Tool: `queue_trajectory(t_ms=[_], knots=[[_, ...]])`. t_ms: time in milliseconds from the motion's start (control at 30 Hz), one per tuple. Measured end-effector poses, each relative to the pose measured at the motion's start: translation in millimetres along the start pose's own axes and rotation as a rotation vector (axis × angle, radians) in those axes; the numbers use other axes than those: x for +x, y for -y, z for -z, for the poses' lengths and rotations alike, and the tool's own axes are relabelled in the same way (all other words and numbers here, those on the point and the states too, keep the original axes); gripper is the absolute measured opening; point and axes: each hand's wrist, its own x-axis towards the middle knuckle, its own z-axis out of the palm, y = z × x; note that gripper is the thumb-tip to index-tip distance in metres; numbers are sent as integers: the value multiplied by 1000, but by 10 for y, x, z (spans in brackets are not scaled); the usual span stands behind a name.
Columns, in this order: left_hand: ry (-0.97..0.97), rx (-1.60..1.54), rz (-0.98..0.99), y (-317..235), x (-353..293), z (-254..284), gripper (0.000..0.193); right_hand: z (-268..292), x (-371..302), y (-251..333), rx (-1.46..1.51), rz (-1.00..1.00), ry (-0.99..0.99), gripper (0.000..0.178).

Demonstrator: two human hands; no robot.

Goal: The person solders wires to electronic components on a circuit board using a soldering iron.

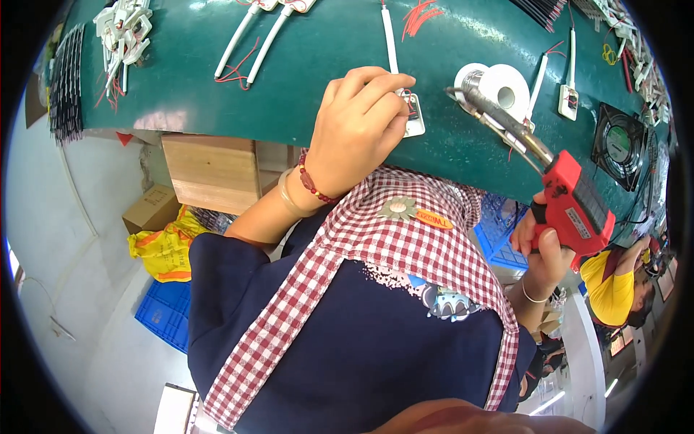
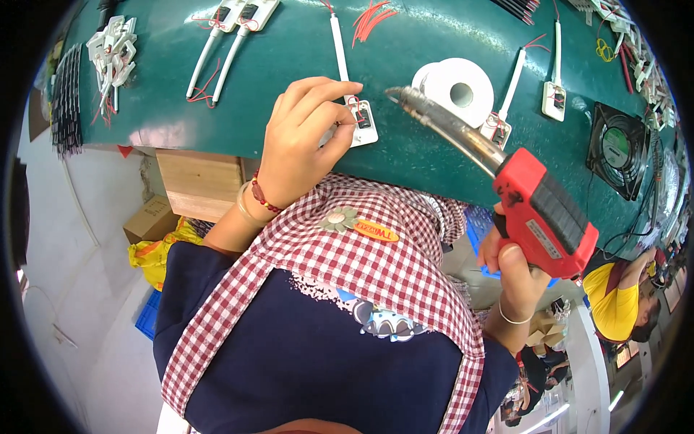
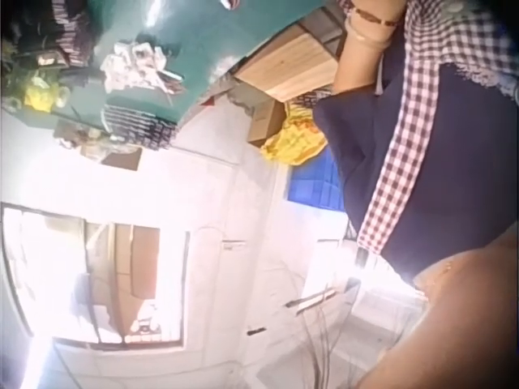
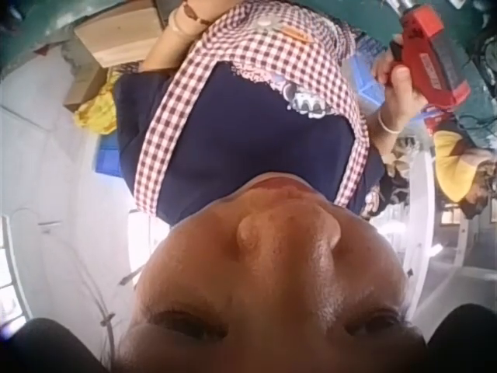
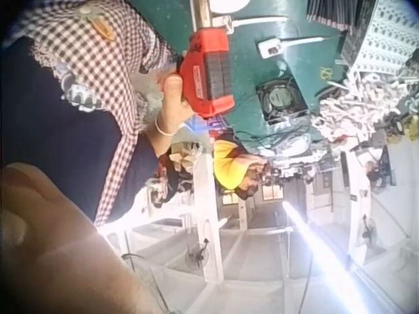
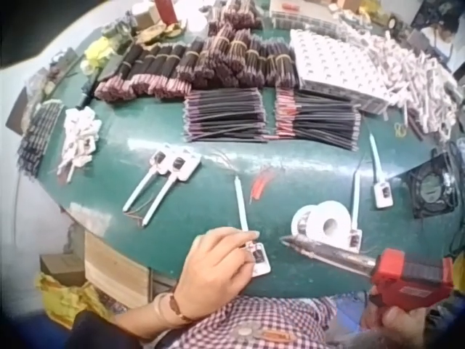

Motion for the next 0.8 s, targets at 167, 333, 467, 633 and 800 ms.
queue_trajectory(t_ms=[167, 333, 467, 633, 800], knots=[[57, -11, 36, -17, 16, 33, 11, 7, -31, 72, -85, -86, 46, 51], [84, -50, 71, -20, 30, 47, 12, -69, 5, 79, -27, -181, 21, 51], [90, -116, 119, -15, -3, 95, 12, -174, 20, 74, 61, -181, -12, 51], [26, -224, 204, -44, 14, 134, 12, -383, 150, -20, 287, -45, 34, 46], [146, -188, 108, -36, 14, 130, 11, -529, 229, -103, 382, -3, 24, 43]])
